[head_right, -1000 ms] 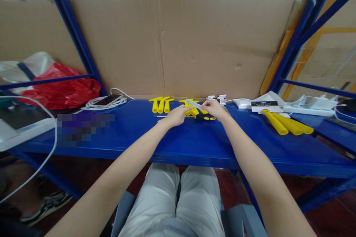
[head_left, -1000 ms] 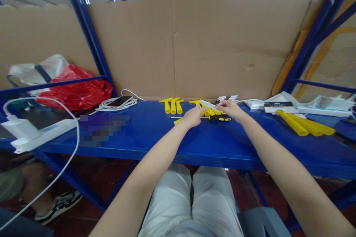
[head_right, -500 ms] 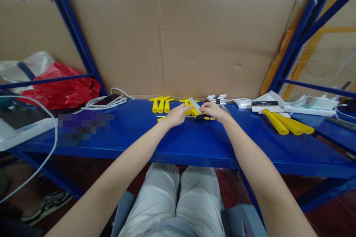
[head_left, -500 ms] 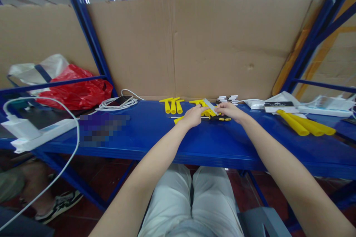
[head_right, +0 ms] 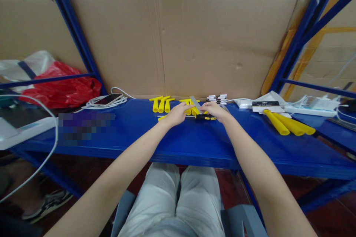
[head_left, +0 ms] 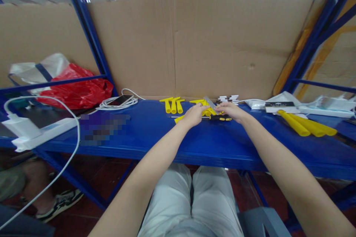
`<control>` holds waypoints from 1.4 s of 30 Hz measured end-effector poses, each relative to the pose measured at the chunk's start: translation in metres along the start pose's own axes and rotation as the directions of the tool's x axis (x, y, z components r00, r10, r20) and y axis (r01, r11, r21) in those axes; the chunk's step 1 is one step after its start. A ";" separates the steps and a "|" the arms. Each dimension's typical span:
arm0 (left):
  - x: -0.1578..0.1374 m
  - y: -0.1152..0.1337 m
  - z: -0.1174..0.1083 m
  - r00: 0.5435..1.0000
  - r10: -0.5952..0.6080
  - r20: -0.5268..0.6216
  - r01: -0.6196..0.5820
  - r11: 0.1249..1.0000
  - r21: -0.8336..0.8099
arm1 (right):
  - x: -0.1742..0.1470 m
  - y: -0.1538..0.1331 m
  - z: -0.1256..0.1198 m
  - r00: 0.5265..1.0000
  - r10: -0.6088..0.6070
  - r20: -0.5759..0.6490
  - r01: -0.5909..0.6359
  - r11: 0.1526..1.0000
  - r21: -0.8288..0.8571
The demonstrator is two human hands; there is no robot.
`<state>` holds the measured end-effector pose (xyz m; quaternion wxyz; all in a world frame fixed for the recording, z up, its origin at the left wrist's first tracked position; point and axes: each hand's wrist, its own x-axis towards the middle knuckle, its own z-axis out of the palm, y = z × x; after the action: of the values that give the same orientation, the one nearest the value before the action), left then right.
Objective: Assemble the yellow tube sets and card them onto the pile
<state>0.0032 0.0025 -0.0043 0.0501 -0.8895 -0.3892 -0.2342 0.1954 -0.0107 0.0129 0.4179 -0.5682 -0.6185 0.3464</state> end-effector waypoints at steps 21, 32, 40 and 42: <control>-0.003 0.005 -0.006 0.999 0.040 0.025 -0.041 0.999 0.032 | 0.002 0.003 0.004 0.999 -0.011 0.053 0.006 0.996 0.086; -0.003 0.003 -0.003 0.999 0.033 0.037 -0.036 0.996 0.076 | 0.001 0.005 0.007 0.986 0.000 0.169 -0.058 0.939 0.339; -0.003 0.006 -0.006 0.998 0.019 0.055 -0.021 0.999 0.029 | 0.003 0.010 0.004 0.969 -0.096 0.227 0.001 0.923 0.384; -0.003 0.007 -0.007 0.998 0.018 0.063 -0.019 1.000 0.016 | 0.002 0.010 0.003 0.967 -0.111 0.230 0.013 0.921 0.389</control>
<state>0.0037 -0.0062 0.0008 0.0475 -0.8994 -0.3845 -0.2023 0.1971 -0.0075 0.0034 0.4515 -0.4073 -0.6037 0.5156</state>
